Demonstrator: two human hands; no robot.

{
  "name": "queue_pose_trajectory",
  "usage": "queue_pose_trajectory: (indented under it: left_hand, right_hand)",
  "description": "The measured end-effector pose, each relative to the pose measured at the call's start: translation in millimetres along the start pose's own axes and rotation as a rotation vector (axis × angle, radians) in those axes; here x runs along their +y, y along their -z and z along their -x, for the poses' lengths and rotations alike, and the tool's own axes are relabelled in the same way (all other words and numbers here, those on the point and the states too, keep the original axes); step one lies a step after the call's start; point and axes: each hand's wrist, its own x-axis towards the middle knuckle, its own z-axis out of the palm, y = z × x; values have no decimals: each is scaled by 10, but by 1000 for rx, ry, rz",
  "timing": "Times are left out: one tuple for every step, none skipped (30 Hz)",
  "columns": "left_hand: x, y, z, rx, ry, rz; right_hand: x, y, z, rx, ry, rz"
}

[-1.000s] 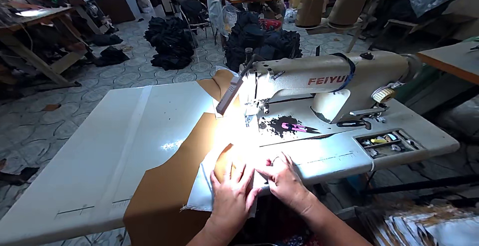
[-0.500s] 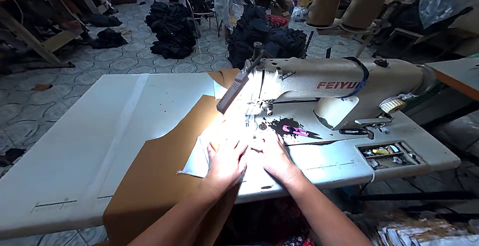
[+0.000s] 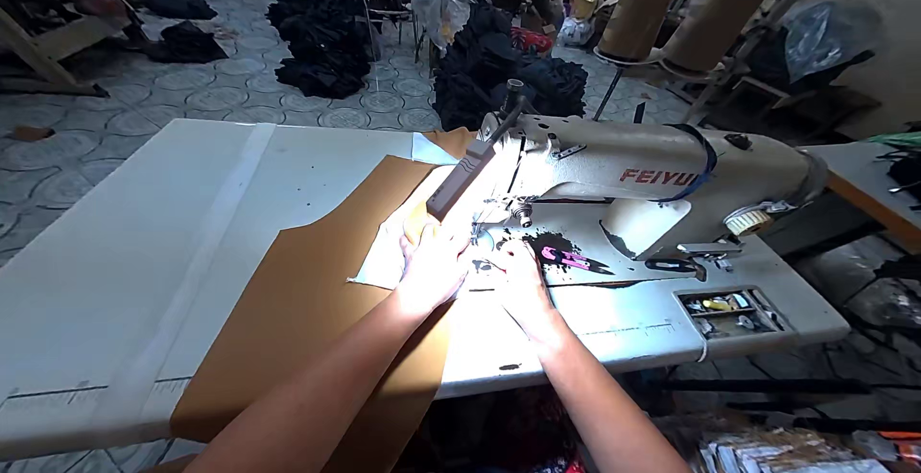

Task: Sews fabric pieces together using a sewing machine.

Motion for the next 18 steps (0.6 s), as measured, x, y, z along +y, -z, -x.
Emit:
queue_pose_trajectory:
  left_hand:
    - [5,7,-1,-6,8,2]
    - [18,25,-2,-22,22,-5]
    - [22,38,-10,-37,33,-8]
    - [15,44,-23,-45,40,-11]
    - [8,46,-36,-52,45,-10]
    - [0,36,-53,-49,46,-8]
    - [-13,5,-75,-38,48,-11]
    - [-32,-37,-96,-26,50,-17]
    - [-52,-71,-112,-16,50,-17]
    - [-64,-87,-124,-25,54,-19]
    - [-67,-86,-133,-34,55,-29]
    - [-61,-66,-131,-40,52,-31]
    - [-64,-61,-130,-40,45,-29]
    - [-72,-58,-124,-37,31,-27]
    - [-92,-54,-119,-30,9,-25]
    - [-122,-42,-114,-33,-21,-28]
    - [-141,-8,-88,-58,-47,-29]
    - [-147,50,-37,-91,-58,-28]
  right_hand:
    - [3,-5,-5,3,7,9]
    - [-1,-5,-7,8,13,17]
    - [-2,-7,-10,6,19,15]
    - [1,-15,-16,9,32,10]
    - [2,-17,-21,4,36,7]
    - [10,-25,-26,16,46,10]
    - [21,-32,-33,31,58,17]
    - [19,-30,-36,28,62,25]
    - [22,-41,-33,34,77,26]
    - [28,-53,-30,40,95,30]
    - [36,-62,-32,53,116,36]
    - [34,-63,-38,46,113,37]
    - [36,-65,-40,32,105,42]
    - [44,-73,-38,39,110,42]
    - [43,-76,-41,40,107,38]
    - [45,-83,-43,45,104,39]
    - [48,-86,-30,48,105,33]
    - [49,-79,-11,42,98,28]
